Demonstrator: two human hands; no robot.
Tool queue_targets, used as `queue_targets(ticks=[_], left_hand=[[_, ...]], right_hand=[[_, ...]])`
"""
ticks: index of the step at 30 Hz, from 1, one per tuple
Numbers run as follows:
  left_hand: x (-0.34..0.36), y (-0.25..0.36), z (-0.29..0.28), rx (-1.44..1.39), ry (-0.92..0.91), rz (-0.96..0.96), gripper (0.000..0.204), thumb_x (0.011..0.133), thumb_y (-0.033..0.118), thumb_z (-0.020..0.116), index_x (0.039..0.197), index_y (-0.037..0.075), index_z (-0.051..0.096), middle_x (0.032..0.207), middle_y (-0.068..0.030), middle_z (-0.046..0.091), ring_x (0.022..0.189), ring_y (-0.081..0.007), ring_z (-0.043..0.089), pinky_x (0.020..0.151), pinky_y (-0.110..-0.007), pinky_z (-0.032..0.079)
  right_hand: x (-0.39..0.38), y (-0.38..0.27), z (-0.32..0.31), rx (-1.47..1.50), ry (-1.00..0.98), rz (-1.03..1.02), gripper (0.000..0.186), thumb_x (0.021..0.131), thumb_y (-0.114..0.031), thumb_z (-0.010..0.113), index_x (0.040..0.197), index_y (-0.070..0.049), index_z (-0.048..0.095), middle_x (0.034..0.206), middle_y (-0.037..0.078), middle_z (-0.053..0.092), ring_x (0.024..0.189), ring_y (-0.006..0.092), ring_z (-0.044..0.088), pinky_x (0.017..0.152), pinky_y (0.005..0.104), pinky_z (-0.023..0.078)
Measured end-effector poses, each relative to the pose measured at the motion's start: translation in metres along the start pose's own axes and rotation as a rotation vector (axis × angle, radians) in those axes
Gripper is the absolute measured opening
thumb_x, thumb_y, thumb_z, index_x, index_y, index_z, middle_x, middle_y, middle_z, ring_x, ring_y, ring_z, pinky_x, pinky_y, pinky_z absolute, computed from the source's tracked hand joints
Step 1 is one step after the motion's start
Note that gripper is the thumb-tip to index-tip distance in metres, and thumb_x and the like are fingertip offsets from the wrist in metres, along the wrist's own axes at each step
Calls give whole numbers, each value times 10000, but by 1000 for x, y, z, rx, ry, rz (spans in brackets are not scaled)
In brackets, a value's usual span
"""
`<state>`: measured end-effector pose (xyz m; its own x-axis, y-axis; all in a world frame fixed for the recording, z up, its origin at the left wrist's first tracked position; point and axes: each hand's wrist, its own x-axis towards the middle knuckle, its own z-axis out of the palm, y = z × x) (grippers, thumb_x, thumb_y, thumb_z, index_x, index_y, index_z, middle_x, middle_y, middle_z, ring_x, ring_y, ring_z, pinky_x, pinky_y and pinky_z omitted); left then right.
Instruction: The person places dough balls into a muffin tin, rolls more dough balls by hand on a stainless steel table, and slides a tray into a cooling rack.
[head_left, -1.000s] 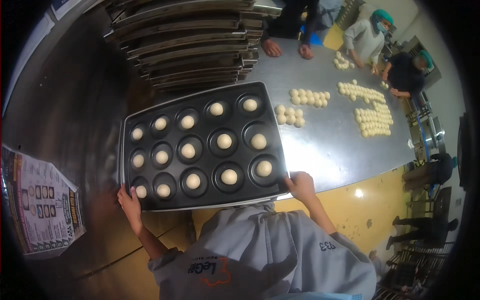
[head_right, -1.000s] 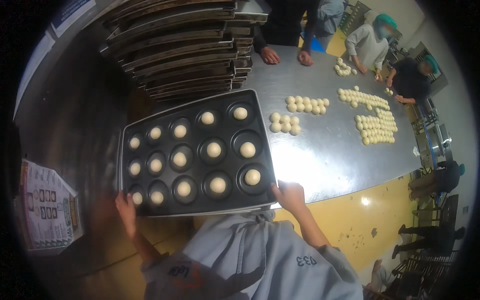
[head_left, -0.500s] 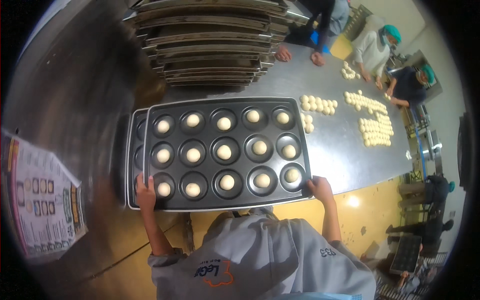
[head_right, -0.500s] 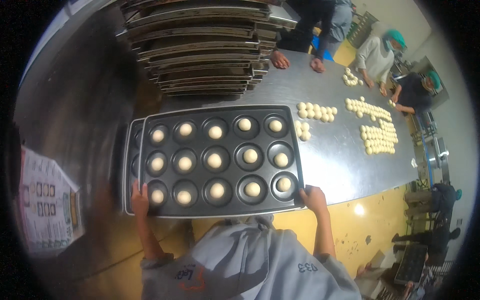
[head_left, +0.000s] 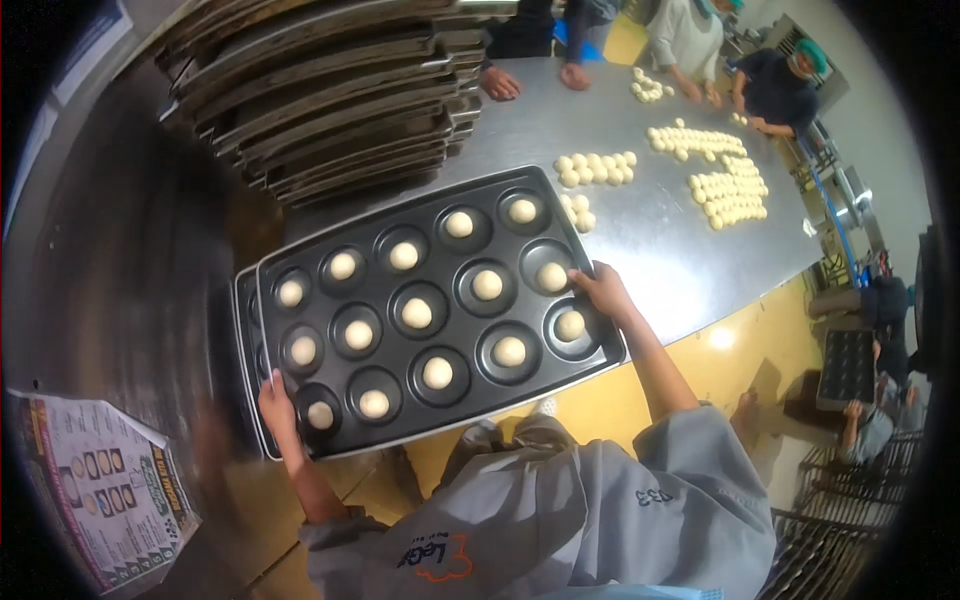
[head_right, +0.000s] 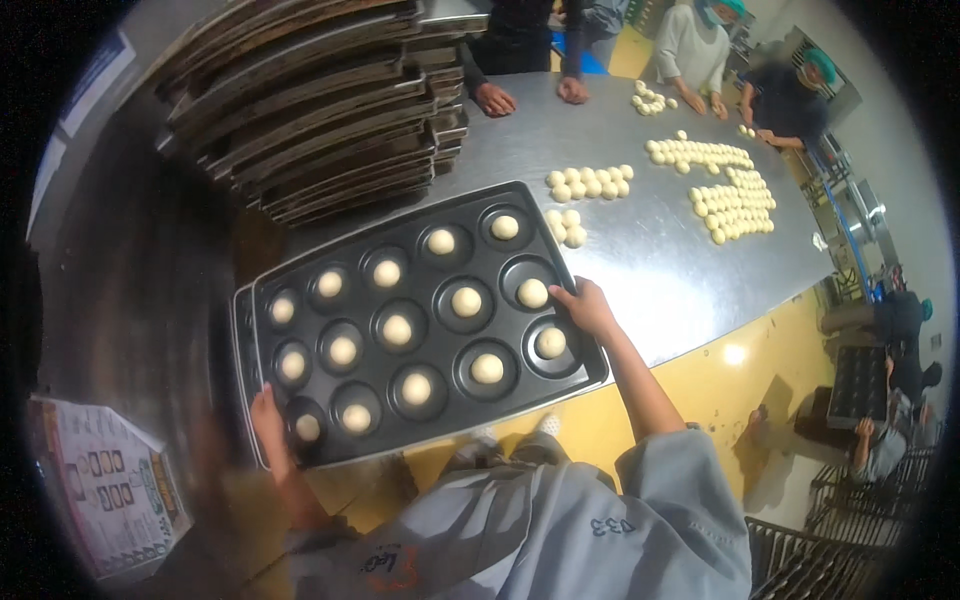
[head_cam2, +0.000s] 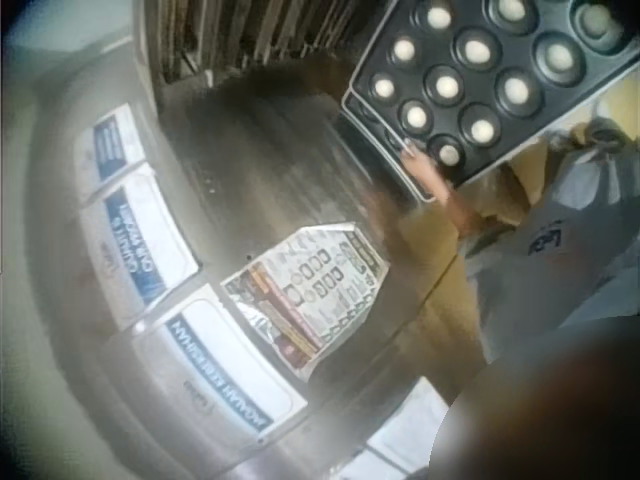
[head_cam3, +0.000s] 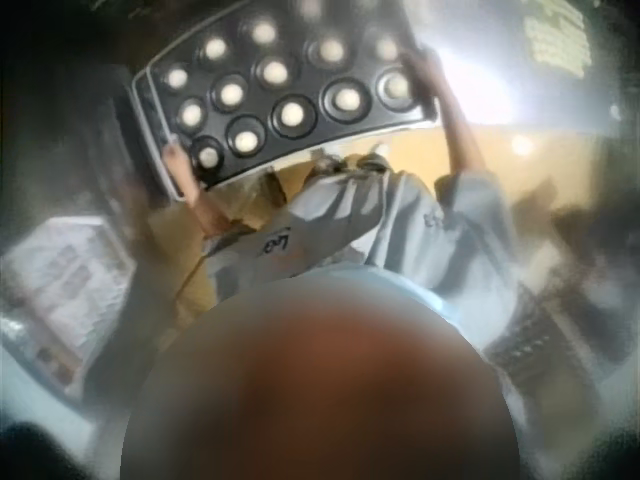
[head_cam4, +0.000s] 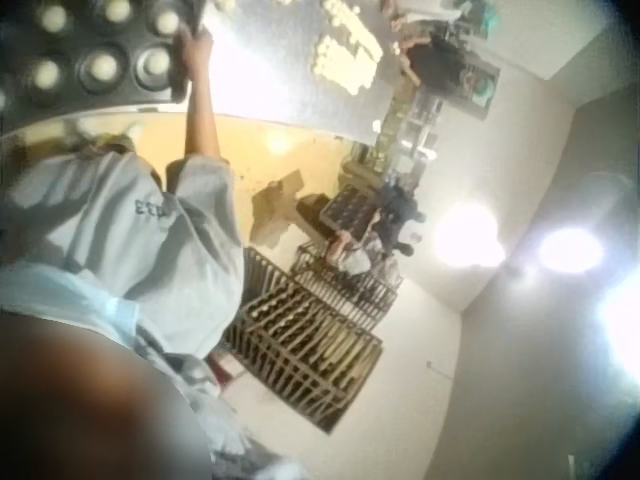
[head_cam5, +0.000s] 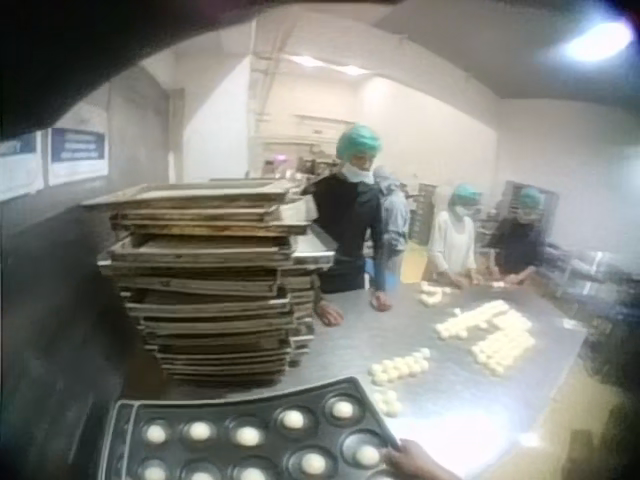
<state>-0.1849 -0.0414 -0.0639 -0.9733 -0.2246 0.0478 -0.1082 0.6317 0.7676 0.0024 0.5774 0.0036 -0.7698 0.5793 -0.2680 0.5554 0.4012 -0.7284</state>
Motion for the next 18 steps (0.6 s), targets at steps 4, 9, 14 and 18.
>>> queue_targets(ticks=[4,9,14,18], left_hand=[[-22,56,-31,-80,14,59,439,1021,347,634,848,-54,591,713,-53,538,700,-135,436,639,-322,398],[-53,112,-33,-119,119,340,411,1033,287,622,811,-37,503,704,-39,472,703,-146,403,643,-336,387],[-99,183,11,-39,-53,505,406,1041,328,585,882,-45,557,719,-74,489,698,-170,413,651,-359,392],[-121,247,83,-84,-229,618,398,1035,335,583,942,-51,609,765,-139,558,715,-236,481,696,-387,427]], right_hand=[[-50,5,-27,114,100,-23,468,951,-416,702,1048,42,701,834,139,717,759,197,658,715,357,517],[-129,51,-59,309,313,-3,438,976,-373,680,1069,54,695,834,127,721,753,176,648,718,352,518],[-224,127,-94,178,597,114,429,971,-379,658,1061,38,693,875,232,718,805,360,696,755,432,523],[-305,176,-114,170,768,303,423,968,-394,648,1030,22,691,906,253,710,879,419,686,792,461,522]])
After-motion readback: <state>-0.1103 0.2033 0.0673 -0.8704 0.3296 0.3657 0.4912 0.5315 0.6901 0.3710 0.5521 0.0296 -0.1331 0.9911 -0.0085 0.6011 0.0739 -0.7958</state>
